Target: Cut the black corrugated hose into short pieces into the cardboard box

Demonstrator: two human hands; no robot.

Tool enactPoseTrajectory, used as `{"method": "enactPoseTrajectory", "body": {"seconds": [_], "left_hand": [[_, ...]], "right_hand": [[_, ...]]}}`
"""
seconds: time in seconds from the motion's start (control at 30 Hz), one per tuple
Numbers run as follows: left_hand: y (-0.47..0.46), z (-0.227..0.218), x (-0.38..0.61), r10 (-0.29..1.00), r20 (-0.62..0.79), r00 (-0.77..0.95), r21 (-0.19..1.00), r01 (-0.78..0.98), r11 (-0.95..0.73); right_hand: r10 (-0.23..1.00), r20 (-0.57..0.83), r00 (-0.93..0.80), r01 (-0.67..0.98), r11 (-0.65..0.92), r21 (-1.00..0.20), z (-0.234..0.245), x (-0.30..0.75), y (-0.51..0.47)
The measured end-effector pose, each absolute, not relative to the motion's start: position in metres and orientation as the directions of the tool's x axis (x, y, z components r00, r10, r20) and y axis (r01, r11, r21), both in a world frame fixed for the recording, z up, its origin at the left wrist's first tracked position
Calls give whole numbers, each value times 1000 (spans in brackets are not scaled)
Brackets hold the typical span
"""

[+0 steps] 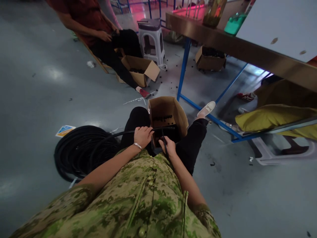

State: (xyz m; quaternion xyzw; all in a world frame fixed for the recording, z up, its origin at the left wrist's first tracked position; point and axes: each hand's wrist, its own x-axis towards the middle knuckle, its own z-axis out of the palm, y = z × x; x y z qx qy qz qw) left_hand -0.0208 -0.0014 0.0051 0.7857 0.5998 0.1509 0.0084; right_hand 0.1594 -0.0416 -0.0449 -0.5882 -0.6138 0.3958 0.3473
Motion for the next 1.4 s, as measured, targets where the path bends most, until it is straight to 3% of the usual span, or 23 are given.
{"method": "enactPoseTrajectory", "body": {"seconds": [0.13,0.5,1.4], "left_hand": [[-1,2,-22,944,238,230,198,940,-279],[-1,2,-22,949,238,207,218,941,-260],[-3,2,-19,952,229,203,230,939,-256]], "right_hand": [[994,-70,-89,357,-34,-934,-43,159,-44],[990,-34,-137,489,38,-871,-33,157,-49],[992,-43,-121,449,16,-893,-34,156,-47]]}}
